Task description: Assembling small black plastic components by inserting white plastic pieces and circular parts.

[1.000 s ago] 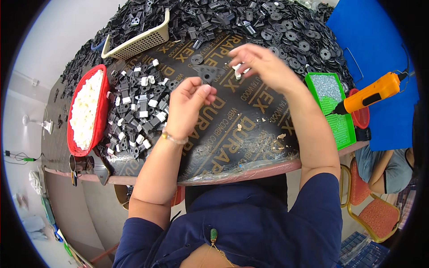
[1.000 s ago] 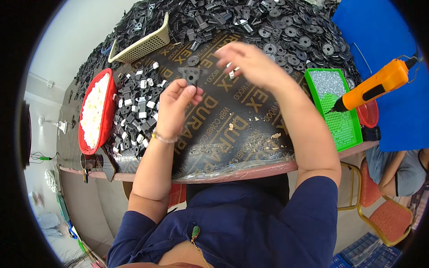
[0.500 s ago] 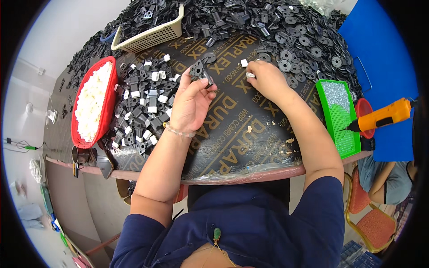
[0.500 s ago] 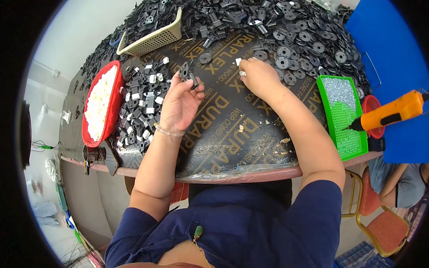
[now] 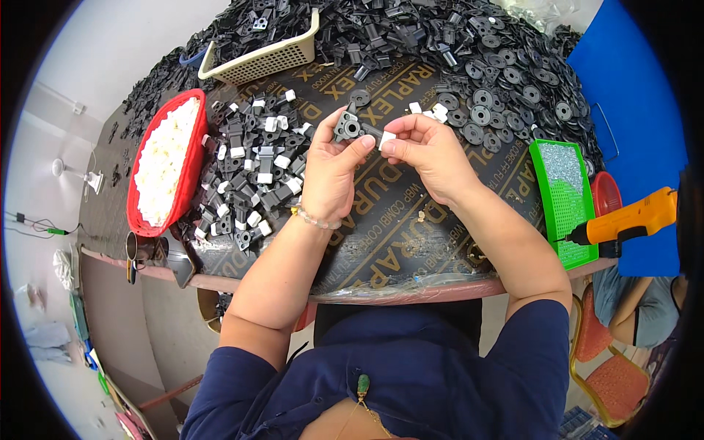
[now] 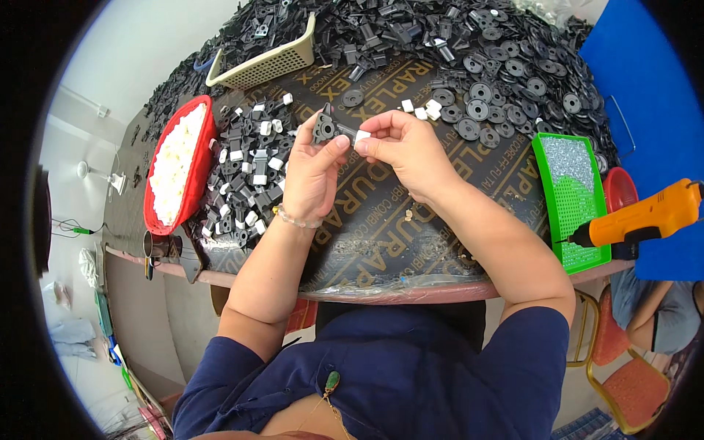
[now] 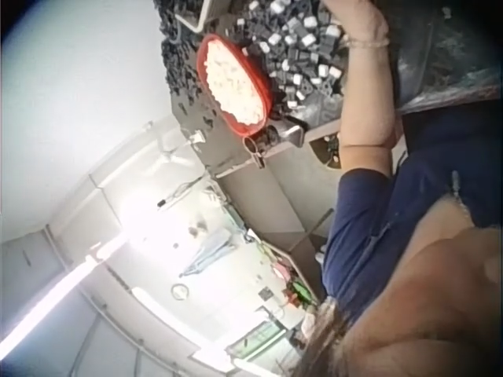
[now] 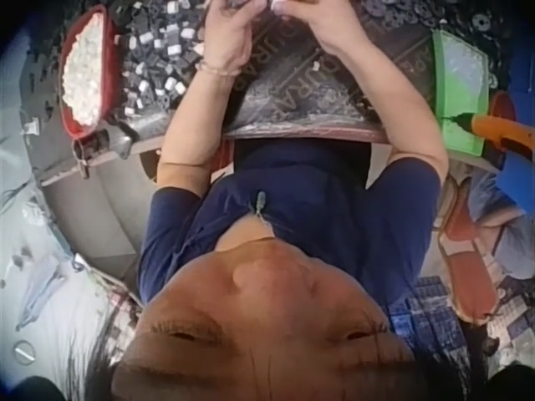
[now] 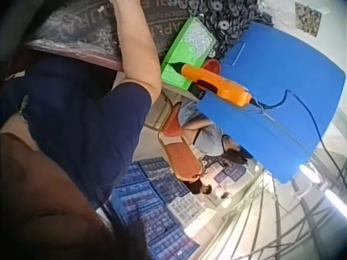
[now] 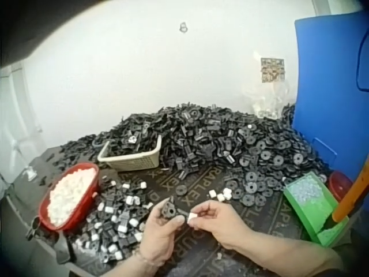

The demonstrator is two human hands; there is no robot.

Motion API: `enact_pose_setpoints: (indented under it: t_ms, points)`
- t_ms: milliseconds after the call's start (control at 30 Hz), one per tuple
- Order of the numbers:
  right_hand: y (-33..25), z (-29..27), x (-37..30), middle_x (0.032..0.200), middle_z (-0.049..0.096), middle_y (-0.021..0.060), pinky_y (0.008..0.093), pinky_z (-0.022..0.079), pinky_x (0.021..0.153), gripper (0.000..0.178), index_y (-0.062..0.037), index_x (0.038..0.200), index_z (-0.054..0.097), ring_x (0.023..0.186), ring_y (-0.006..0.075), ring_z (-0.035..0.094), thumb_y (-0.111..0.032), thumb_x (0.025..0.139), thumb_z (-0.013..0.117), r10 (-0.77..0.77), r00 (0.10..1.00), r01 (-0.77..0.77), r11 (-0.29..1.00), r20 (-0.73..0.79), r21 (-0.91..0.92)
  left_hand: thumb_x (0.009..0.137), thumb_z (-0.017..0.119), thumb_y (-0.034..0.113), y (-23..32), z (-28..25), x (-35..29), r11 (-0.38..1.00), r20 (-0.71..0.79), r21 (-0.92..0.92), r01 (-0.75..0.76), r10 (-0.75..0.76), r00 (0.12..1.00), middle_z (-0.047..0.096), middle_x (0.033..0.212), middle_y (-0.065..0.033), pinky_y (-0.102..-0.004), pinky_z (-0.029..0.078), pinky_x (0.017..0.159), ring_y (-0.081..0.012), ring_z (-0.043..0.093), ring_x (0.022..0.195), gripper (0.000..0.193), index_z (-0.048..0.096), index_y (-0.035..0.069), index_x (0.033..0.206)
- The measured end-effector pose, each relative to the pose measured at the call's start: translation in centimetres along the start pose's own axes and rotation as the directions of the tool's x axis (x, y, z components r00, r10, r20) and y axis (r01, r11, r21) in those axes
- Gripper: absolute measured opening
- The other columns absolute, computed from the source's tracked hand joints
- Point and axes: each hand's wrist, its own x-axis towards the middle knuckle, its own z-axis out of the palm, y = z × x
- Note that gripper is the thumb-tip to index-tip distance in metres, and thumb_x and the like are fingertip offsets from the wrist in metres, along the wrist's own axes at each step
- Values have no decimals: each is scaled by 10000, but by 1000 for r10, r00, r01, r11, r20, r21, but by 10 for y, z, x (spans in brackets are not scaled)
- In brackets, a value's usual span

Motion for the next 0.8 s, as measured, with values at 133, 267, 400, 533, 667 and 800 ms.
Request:
enact_pose_setpoints:
  t_ms: [133,267,400,533,667,800]
  points:
    - [6,5,0,976,684,97,268,539,785,237,29,1084,630,856,138,650,-11,870,725,-52,997,52,999,-50,7,863,703,-45,-6,7,-4,995,-46,41,-91,92,995,653,1120,-83,-302,526,893,-156,638,979,562,436,43,1349]
    - [13,9,1,978,691,85,267,536,805,189,9,1053,656,858,139,648,13,874,716,-115,991,118,992,-74,37,871,694,-49,-10,11,-9,992,-120,0,-126,125,985,638,1147,-90,-321,529,903,-168,629,1023,527,433,47,1319]
    - [0,3,5,1094,679,94,256,527,849,405,-4,1193,618,968,156,646,-35,823,779,-125,992,126,990,22,-60,896,694,12,8,4,-5,1000,23,-28,-1,2,1000,625,1161,-93,-312,528,888,-168,621,1039,536,418,72,1351]
    - [-27,6,22,1292,596,104,335,471,1003,895,-18,1429,430,1172,201,582,-140,671,890,-168,948,242,933,272,-268,978,632,321,5,8,-7,945,220,-177,276,-235,947,625,1137,-66,-300,502,851,-167,615,998,522,402,101,1393]
    - [-33,40,43,1202,633,103,316,522,917,710,-19,1319,522,1116,175,597,-110,704,865,-155,935,289,857,320,-428,922,352,766,-8,-2,1,773,208,-519,364,-299,931,633,1137,-45,-319,482,800,-178,623,961,739,531,133,1258]
    - [-23,94,74,1169,653,135,298,517,915,843,33,1315,520,1017,198,652,-282,641,916,-204,908,396,704,367,-589,955,448,605,-15,-17,8,826,114,-473,306,-286,951,636,1229,-35,-416,463,975,-210,582,1164,589,519,152,1325]
